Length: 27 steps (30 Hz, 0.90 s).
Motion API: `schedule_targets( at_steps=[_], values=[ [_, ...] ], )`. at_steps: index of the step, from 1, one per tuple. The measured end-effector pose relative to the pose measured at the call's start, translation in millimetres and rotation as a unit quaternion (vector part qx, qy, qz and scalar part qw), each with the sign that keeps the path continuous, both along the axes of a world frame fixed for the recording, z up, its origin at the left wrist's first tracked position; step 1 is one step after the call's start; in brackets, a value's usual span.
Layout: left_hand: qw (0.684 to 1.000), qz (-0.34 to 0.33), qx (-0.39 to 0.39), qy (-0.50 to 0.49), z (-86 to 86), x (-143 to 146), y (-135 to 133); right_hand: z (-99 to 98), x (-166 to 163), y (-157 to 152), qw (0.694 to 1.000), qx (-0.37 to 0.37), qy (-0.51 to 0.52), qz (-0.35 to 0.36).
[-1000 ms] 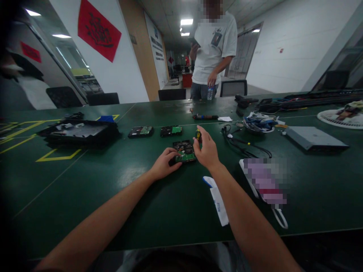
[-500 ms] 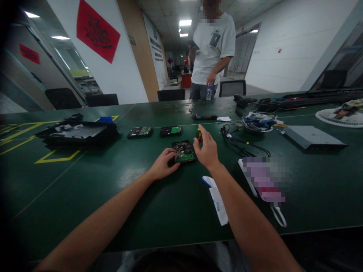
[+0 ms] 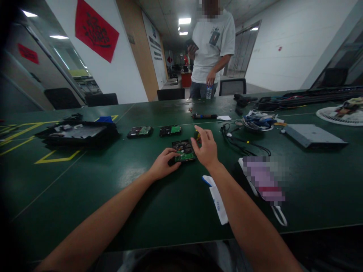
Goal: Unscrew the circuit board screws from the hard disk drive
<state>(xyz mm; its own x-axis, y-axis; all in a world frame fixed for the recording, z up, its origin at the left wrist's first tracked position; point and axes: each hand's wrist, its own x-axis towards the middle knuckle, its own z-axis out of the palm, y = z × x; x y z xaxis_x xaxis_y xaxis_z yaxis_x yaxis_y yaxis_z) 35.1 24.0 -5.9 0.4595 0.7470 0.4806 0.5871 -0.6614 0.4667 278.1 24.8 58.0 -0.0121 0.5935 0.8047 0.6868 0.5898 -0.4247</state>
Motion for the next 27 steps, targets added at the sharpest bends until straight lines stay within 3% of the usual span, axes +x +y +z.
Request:
schedule_targets(
  at_steps=[27],
  values=[
    [1.0, 0.008, 0.006, 0.006, 1.2, 1.0, -0.6, -1.1, 0.0, -0.3, 1.0, 0.005, -0.003, -0.013]
  ],
)
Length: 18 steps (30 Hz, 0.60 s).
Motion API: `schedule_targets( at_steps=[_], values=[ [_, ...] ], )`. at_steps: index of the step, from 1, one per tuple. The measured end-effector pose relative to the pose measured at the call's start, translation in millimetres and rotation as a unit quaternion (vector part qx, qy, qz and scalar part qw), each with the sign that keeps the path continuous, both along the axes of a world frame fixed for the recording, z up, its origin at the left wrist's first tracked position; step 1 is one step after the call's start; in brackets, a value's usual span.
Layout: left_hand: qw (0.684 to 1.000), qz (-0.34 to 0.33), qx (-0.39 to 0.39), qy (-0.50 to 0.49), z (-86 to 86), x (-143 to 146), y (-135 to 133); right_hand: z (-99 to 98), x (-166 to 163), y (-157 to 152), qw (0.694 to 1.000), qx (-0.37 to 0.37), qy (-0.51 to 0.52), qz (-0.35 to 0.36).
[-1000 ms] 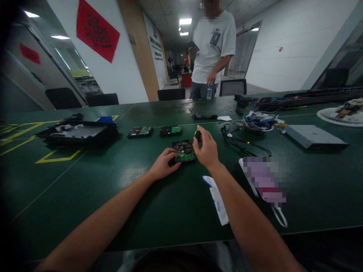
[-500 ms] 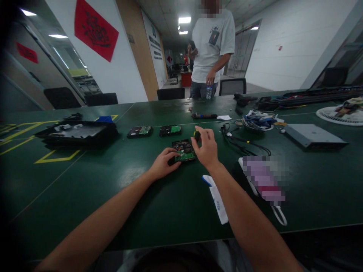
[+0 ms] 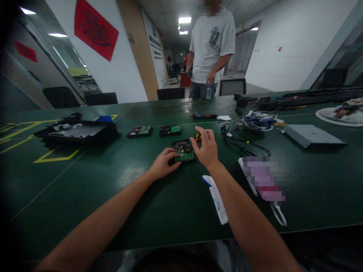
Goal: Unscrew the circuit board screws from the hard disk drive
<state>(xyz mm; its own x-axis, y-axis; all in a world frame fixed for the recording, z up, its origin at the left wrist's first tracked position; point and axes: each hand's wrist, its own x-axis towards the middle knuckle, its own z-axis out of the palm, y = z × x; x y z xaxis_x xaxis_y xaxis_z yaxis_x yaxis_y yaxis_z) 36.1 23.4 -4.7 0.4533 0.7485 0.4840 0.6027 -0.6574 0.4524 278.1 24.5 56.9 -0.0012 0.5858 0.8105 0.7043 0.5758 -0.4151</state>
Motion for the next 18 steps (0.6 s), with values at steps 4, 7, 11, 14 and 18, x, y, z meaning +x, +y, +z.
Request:
schedule_targets(
  at_steps=[4, 7, 11, 14, 18],
  values=[
    [1.0, 0.006, 0.002, 0.002, 0.3, 1.1, -1.0, -0.4, -0.1, 2.2, 1.0, 0.015, 0.009, 0.02],
    [1.0, 0.005, 0.006, 0.003, 0.2, 1.3, -1.4, -0.2, -0.1, 2.8, 1.0, 0.017, 0.008, 0.024],
    [1.0, 0.013, 0.01, 0.005, -1.0, 1.9, -1.5, 1.6, -1.4, 0.1, 1.0, 0.014, 0.009, 0.008],
    [1.0, 0.019, 0.011, 0.011, -1.3, 2.8, -1.9, 2.1, -2.4, -0.1, 1.0, 0.018, 0.004, 0.009],
    [1.0, 0.021, 0.009, 0.013, 0.0, 3.2, -3.0, 0.3, -1.7, 2.9, 1.0, 0.017, -0.003, 0.015]
  ],
)
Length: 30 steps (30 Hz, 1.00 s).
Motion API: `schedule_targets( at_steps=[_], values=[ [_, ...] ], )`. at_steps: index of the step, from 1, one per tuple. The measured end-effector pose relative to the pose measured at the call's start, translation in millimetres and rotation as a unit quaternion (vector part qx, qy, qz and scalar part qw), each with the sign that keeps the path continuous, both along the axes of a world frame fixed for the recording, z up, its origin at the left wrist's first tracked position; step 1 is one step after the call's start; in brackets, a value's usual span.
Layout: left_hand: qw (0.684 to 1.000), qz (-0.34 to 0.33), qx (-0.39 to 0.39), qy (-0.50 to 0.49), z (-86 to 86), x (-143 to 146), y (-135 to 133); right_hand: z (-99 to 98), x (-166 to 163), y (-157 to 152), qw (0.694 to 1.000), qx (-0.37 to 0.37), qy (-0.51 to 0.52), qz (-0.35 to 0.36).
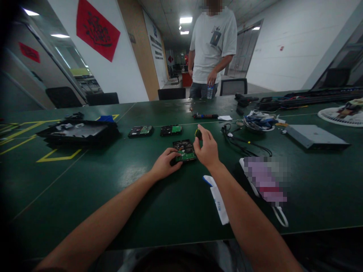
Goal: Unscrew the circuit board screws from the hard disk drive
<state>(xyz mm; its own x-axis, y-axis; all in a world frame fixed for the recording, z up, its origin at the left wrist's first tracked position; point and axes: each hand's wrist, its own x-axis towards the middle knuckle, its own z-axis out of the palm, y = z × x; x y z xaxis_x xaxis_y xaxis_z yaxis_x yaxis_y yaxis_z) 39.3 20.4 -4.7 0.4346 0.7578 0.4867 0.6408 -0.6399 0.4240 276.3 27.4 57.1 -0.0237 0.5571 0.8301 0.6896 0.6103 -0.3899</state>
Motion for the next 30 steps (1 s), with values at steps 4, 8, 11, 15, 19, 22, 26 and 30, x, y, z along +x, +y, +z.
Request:
schedule_targets(
  at_steps=[4, 8, 11, 15, 19, 22, 26, 30],
  values=[
    [1.0, -0.003, -0.001, -0.003, 0.8, -0.7, 0.0, -1.1, 1.8, -0.1, 1.0, -0.004, 0.015, -0.014],
    [1.0, -0.006, 0.0, -0.005, 0.2, -0.9, 0.6, -0.6, 3.0, -1.7, 1.0, -0.002, 0.02, -0.021],
    [1.0, -0.007, -0.004, -0.001, -0.3, -0.6, 0.7, -1.8, 3.2, -0.1, 1.0, 0.0, 0.019, -0.02],
    [1.0, -0.004, -0.008, 0.0, -0.3, -0.4, 0.6, -3.1, 3.0, 1.8, 1.0, -0.008, 0.016, -0.01],
    [1.0, -0.01, -0.008, -0.003, 0.7, -0.7, 0.5, -0.5, 2.4, -0.8, 1.0, -0.003, -0.002, -0.022],
    [1.0, -0.016, -0.004, -0.01, 1.0, -0.7, 0.7, 0.9, 1.6, -2.2, 0.999, -0.004, 0.005, -0.035],
    [1.0, -0.011, -0.005, -0.003, 1.2, -0.6, 0.5, -2.6, 2.0, 1.7, 1.0, 0.005, 0.01, -0.028],
    [1.0, -0.007, -0.009, 0.007, 2.5, -0.9, -0.4, -6.7, 3.9, 6.2, 1.0, 0.002, 0.014, -0.017]
  ],
)
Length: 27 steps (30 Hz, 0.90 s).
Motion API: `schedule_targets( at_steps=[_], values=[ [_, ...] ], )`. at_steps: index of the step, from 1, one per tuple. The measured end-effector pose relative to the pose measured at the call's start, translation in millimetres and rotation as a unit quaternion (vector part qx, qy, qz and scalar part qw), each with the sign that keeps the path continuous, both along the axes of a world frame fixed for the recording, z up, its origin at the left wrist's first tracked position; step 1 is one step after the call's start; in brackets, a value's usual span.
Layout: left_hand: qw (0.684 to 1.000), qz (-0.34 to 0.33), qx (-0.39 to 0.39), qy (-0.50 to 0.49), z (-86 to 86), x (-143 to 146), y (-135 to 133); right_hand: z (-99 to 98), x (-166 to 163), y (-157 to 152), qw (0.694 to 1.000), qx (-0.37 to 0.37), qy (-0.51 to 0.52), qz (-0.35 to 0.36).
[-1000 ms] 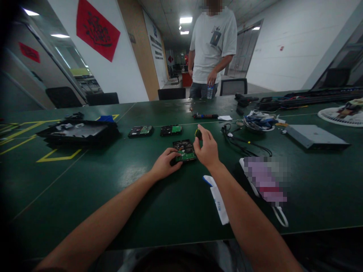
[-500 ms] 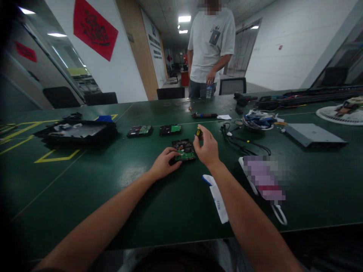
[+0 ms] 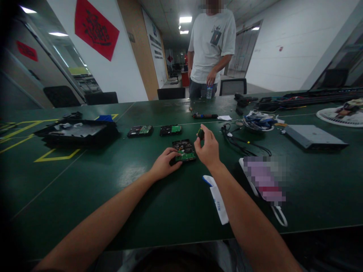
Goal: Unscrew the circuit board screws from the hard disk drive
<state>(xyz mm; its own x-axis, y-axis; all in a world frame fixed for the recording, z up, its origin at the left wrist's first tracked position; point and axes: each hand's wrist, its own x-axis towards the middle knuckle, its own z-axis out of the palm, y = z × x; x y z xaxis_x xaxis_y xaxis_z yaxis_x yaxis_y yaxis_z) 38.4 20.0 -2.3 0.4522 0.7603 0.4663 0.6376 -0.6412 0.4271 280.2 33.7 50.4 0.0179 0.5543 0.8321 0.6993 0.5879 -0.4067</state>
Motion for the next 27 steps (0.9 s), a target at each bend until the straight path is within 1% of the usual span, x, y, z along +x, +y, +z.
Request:
schedule_targets(
  at_steps=[9, 16, 25, 27],
  values=[
    [1.0, -0.006, 0.002, -0.008, -0.9, 0.1, 0.9, 8.5, -7.3, -10.4, 1.0, -0.009, -0.014, -0.011],
    [1.0, -0.006, 0.006, -0.011, -0.9, -0.2, 1.5, 4.8, -9.3, -5.9, 0.999, -0.009, -0.01, 0.031],
    [1.0, -0.004, 0.011, -0.012, -0.6, -0.2, 0.7, 7.2, -11.3, -10.4, 1.0, -0.012, -0.003, 0.002],
    [1.0, -0.004, 0.011, -0.01, -0.4, -0.2, 0.7, 7.5, -11.2, -9.9, 1.0, -0.012, 0.017, 0.013]
  ],
)
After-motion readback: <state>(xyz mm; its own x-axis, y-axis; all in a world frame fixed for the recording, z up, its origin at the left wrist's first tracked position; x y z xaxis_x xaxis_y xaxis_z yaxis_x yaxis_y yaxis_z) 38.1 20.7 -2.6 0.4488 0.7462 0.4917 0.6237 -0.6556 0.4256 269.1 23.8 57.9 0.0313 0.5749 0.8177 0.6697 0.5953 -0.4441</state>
